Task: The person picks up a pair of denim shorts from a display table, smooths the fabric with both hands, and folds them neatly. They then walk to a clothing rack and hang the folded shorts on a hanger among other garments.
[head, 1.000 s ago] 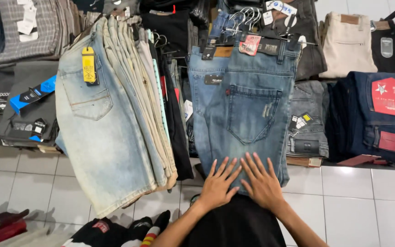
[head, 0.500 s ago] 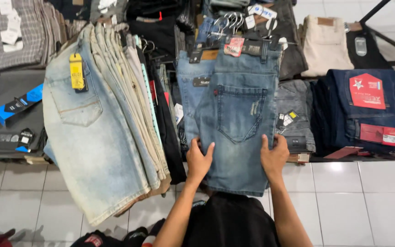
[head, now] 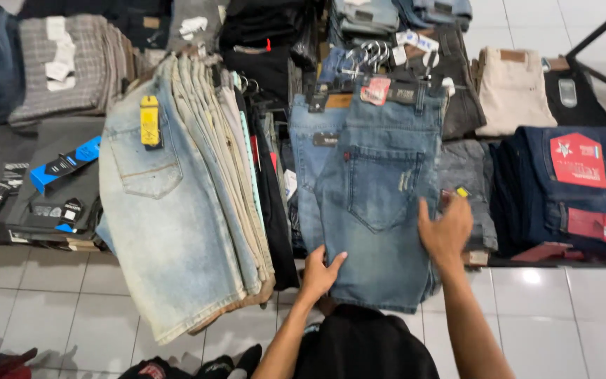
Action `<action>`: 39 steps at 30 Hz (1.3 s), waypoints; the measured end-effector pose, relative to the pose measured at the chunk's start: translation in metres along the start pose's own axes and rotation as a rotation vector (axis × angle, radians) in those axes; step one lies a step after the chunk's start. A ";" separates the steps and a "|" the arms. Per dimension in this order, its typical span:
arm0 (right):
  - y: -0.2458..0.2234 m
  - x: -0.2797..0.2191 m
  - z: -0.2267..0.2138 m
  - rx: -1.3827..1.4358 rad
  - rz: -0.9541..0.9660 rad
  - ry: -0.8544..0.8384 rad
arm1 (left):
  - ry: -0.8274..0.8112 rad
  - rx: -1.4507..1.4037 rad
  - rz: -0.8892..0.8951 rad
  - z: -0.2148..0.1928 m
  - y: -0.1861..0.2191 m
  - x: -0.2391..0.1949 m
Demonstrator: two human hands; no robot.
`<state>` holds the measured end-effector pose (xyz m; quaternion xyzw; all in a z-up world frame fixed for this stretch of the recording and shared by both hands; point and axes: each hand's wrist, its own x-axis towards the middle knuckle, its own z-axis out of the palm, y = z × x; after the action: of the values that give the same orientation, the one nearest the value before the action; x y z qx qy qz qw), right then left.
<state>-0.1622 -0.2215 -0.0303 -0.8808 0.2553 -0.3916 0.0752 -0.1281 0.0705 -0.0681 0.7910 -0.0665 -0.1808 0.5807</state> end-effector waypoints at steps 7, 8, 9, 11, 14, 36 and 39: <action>-0.054 0.179 0.050 -0.010 -0.380 0.072 | -0.096 -0.083 -0.150 -0.003 -0.022 -0.003; -0.053 0.193 0.070 -0.020 -0.353 -0.077 | -0.150 -0.165 -0.172 -0.008 -0.015 -0.011; -0.051 0.208 0.090 -0.030 -0.326 -0.227 | -0.206 -0.247 -0.193 -0.012 -0.009 -0.019; -0.040 0.218 0.126 -0.088 -0.327 -0.222 | -0.245 -0.188 -0.175 -0.019 -0.033 -0.030; -0.043 0.254 0.152 -0.194 -0.285 -0.275 | -0.326 -0.145 -0.129 -0.023 -0.058 -0.019; 0.025 0.228 -0.120 -0.211 -0.167 -0.036 | -0.537 -0.082 -0.172 -0.022 -0.094 -0.001; 0.049 0.213 -0.170 -0.272 -0.025 -0.124 | -0.695 -0.266 -0.086 -0.014 -0.081 -0.006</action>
<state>-0.1854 -0.3605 0.2077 -0.9085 0.2898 -0.2992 -0.0339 -0.1370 0.1111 -0.1396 0.6023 -0.2021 -0.4698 0.6129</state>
